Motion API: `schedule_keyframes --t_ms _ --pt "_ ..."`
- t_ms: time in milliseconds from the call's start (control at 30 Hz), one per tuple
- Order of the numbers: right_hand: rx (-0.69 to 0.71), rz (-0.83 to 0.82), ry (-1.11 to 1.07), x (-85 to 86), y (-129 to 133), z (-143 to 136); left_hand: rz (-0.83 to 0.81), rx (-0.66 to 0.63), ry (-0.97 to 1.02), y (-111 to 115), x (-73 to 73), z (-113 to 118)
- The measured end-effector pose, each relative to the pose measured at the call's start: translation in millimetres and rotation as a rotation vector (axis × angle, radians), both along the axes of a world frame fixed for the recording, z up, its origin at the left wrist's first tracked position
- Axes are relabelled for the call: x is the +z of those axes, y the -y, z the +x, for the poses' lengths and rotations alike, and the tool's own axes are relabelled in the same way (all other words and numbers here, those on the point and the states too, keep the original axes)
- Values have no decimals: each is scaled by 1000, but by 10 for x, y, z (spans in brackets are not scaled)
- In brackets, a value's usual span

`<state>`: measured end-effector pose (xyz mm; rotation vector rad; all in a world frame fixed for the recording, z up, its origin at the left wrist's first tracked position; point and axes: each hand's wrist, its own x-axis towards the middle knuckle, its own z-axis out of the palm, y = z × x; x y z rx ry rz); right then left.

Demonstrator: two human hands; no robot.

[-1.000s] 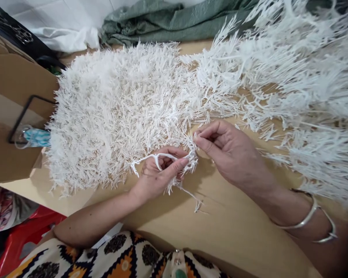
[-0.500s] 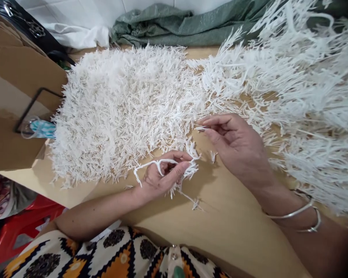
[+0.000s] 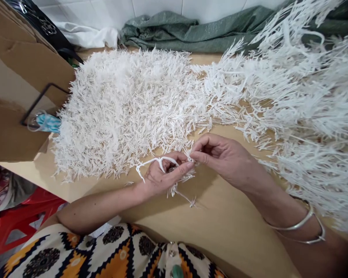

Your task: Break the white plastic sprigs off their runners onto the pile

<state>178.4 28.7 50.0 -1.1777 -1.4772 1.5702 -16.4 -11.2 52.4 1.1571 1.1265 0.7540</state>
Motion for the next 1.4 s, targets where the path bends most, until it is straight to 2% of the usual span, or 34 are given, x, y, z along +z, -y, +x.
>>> schedule_keyframes --t_ms 133,300,433,500,600,633,700,867,1100,1267,1333,1400 --pt "-9 52 62 9 34 -42 12 -28 9 -1 -14 -5" --pt "-177 231 297 33 63 -141 55 -13 -3 -80 28 -42" --pt "-235 350 382 -4 63 -168 8 -38 56 -126 71 -62" --pt "-272 398 425 -56 11 -101 0 -74 73 -94 72 -70" --pt "-444 440 515 -148 -122 81 -21 -190 70 10 40 -73" --pt "-528 463 542 -174 -161 139 -33 -188 55 42 24 -69" --pt "-557 480 547 -210 -202 210 -34 -165 38 80 -8 -57" --pt "-283 419 291 -178 -109 150 -31 -71 30 63 -53 -19" --pt "168 91 42 -5 -47 75 -1 -88 -2 44 -18 -21" --pt "158 -27 -57 -28 -3 6 128 -151 -57 42 -47 -51" --pt "141 10 -29 -18 23 -16 149 -162 -78 43 -54 -60" --pt "98 130 86 7 62 -47 143 -167 -79 36 -53 -62"
